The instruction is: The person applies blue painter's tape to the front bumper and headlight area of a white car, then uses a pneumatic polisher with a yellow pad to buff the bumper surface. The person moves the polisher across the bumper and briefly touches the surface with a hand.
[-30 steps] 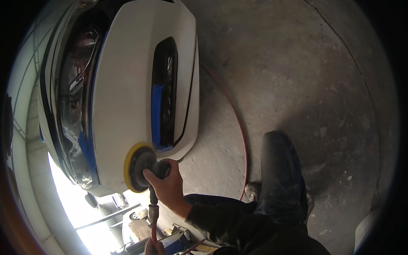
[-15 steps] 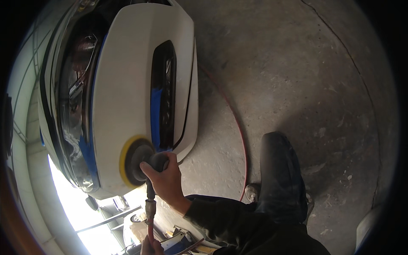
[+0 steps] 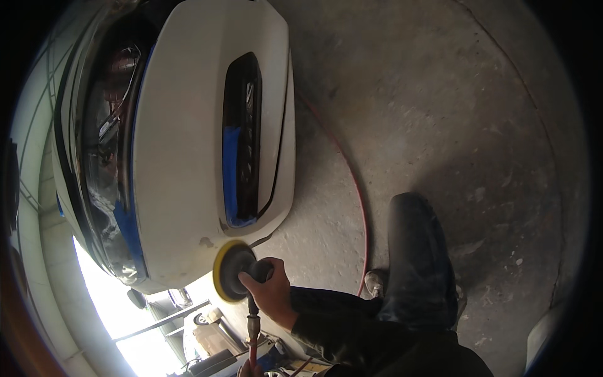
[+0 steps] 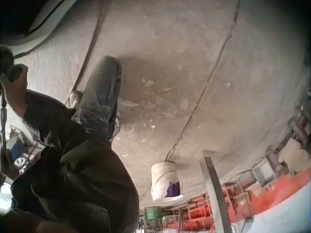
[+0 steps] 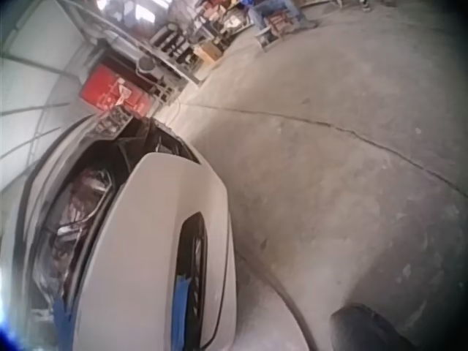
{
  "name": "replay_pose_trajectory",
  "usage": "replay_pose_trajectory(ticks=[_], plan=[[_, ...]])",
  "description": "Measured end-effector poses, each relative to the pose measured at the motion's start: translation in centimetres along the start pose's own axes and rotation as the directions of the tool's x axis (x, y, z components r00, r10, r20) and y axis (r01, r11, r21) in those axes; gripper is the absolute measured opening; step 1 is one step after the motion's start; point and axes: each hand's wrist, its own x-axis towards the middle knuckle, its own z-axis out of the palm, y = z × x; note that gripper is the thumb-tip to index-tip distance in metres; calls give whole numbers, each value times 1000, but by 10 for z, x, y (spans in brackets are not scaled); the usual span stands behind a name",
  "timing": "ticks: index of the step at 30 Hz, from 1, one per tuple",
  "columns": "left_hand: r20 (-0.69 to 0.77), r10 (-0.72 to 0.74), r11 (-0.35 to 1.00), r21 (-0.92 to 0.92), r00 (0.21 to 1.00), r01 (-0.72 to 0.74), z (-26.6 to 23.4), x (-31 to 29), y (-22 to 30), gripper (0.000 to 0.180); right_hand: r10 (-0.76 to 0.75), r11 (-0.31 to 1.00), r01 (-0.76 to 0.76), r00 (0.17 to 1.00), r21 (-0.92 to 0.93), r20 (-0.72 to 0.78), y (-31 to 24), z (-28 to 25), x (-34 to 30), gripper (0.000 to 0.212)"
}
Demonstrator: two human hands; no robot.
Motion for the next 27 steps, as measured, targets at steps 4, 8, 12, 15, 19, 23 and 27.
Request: replay_pose_trajectory(ticks=[4, 8, 12, 15, 19, 23, 27], plan=[[-17, -19, 1000, 1, 1000, 19, 1, 3, -12, 24, -78, 990, 70, 995, 125, 57, -26, 5, -3, 62], [-54, -79, 996, -43, 995, 77, 3, 12, -6, 25, -123, 985, 114, 990, 128, 69, -27, 15, 1, 62], [-53, -133, 990, -52, 990, 130, 4, 12, 3, 23, -51, 992, 43, 996, 118, 69, -17, 13, 8, 60], [-71, -85, 996, -19, 994, 84, 12, 12, 0, 22, -90, 992, 82, 993, 101, 71, -22, 11, 11, 60], [-68, -93, 995, -51, 993, 90, 12, 15, 6, 19, -76, 995, 71, 995, 69, 64, -15, 10, 8, 60], [-66, -50, 998, -47, 997, 47, 13, 10, -10, 18, -114, 993, 111, 990, 41, 80, -23, 12, -1, 61], [-69, -77, 997, -25, 995, 76, 12, 10, -11, 21, -119, 993, 118, 992, 25, 43, -8, 15, 5, 61]])
